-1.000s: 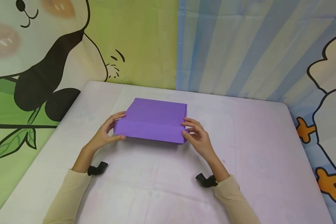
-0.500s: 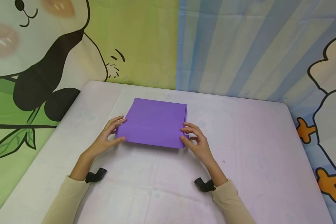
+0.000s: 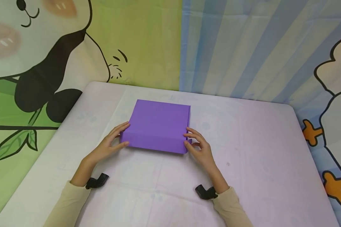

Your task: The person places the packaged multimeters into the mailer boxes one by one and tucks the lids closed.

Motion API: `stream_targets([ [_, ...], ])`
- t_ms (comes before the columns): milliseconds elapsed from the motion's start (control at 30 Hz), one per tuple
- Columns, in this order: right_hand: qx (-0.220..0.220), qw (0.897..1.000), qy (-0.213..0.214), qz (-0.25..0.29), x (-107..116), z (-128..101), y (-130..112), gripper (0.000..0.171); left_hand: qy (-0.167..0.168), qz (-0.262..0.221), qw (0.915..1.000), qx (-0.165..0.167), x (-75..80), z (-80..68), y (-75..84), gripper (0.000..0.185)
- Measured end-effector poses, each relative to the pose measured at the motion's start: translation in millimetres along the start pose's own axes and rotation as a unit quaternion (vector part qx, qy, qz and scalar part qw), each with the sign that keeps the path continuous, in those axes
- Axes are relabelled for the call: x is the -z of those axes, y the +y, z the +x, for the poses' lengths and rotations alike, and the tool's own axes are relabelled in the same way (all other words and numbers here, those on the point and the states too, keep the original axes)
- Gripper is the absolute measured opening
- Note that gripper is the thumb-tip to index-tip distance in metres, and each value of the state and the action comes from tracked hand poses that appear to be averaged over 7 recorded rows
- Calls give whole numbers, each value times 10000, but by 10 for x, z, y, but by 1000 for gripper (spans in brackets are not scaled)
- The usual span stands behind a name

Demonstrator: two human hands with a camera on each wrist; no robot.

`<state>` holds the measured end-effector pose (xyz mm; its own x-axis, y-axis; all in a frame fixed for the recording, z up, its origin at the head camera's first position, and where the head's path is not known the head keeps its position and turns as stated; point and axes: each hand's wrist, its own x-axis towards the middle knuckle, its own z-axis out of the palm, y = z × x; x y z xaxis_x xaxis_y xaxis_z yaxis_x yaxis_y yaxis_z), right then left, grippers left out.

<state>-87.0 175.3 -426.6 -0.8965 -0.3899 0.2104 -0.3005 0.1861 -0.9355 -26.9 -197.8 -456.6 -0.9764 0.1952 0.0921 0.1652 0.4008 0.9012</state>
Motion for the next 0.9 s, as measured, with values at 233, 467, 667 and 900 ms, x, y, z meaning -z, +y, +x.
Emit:
stream_targets([
  [233, 25, 9999, 41, 95, -29, -37, 52, 26, -30, -23, 9999, 120, -31, -37, -24, 73],
  [467, -68, 9999, 54, 77, -46, -82, 103, 28, -50, -22, 9999, 158, -67, -34, -35, 76],
  [667, -44, 10000, 38, 75, -37, -79, 126, 30, 41, -70, 10000, 10, -108, -36, -71, 70],
  [900, -73, 9998, 36, 197, -30, -106, 161, 39, 432, 79, 9990, -7, -201, -30, -105, 75],
])
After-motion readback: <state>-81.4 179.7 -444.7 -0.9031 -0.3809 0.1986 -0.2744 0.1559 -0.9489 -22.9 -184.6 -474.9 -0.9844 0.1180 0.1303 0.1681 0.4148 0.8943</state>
